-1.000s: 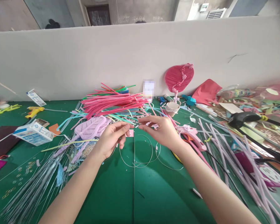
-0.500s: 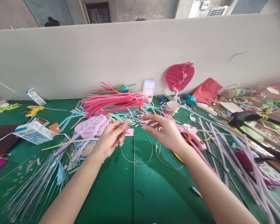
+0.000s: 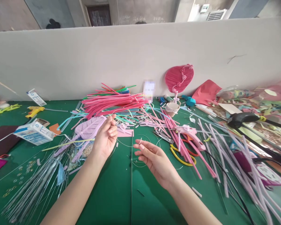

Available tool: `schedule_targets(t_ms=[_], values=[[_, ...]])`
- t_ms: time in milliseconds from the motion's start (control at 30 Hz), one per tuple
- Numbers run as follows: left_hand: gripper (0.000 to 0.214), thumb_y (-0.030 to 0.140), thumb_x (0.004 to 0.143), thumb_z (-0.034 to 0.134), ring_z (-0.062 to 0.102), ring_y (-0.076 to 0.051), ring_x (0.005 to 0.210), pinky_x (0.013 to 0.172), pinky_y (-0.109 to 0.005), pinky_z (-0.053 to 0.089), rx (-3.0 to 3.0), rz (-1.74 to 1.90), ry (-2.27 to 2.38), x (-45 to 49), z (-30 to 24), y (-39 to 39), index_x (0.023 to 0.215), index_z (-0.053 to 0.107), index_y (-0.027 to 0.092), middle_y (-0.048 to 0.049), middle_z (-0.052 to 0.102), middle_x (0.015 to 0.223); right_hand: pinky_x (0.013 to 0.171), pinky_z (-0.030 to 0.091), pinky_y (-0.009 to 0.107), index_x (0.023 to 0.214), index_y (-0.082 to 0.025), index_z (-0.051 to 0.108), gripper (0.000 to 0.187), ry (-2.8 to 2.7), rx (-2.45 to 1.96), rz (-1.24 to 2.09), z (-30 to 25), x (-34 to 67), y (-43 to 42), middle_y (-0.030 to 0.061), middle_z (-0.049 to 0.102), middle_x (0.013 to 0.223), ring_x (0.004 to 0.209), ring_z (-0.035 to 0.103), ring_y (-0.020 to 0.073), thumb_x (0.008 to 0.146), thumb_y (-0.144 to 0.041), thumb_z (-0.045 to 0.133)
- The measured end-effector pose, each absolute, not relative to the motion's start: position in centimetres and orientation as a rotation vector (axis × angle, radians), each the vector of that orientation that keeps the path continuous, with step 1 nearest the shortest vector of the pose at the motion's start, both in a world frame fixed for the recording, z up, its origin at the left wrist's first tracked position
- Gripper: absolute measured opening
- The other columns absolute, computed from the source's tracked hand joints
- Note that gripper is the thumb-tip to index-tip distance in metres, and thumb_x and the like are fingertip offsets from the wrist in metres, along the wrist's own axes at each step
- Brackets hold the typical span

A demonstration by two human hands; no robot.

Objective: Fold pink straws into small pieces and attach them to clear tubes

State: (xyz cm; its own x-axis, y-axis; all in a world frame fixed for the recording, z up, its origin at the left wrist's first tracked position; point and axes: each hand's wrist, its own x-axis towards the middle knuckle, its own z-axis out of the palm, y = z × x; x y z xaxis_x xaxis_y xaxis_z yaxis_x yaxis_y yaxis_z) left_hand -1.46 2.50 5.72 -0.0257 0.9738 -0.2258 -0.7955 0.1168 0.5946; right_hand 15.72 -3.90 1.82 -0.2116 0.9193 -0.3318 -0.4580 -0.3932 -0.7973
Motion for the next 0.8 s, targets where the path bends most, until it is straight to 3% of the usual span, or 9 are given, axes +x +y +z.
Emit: schedule_targets(t_ms=[167,333,567,800], values=[[0.011,0.01,0.093,0.05,0.043,0.001,0.037,0.035,-0.007,0.038,0.304,1.411,0.809,-1.0,4.8,2.3,0.087,0.06,0.011,0.0057,0.053,0.059,0.068,0.054,0.027,0.095,-0.021,0.072,0.029,-0.931,-0.973,1.561,2.3,15.7,-3.6,0.0054,0.074,0.087,0.078,0.069,0.0168,0.073,-0.039,0.076],[0.012,0.009,0.093,0.049,0.043,0.001,0.037,0.036,-0.008,0.041,0.265,1.281,0.866,-0.5,3.7,2.1,0.086,0.058,0.012,0.006,0.051,0.058,0.065,0.055,0.028,0.096,-0.022,0.072,0.026,-1.038,-0.995,1.432,2.9,16.3,-3.6,0.0067,0.076,0.092,0.08,0.071,0.0194,0.076,-0.039,0.073],[0.015,0.007,0.095,0.043,0.044,0.001,0.036,0.037,-0.008,0.042,0.263,1.159,0.95,-0.1,3.0,2.3,0.089,0.057,0.009,0.0036,0.052,0.059,0.069,0.058,0.032,0.1,-0.023,0.073,0.027,-1.114,-0.981,1.408,3.1,16.7,-3.7,0.0067,0.077,0.085,0.084,0.073,0.023,0.077,-0.037,0.074],[0.009,0.01,0.089,0.056,0.05,-0.001,0.04,0.039,-0.009,0.042,0.419,1.18,1.008,0.0,2.3,2.0,0.096,0.057,0.014,0.0042,0.055,0.062,0.066,0.056,0.027,0.097,-0.022,0.072,0.024,-1.09,-0.926,1.519,3.4,16.8,-3.6,0.0055,0.076,0.082,0.077,0.072,0.0182,0.079,-0.038,0.071]])
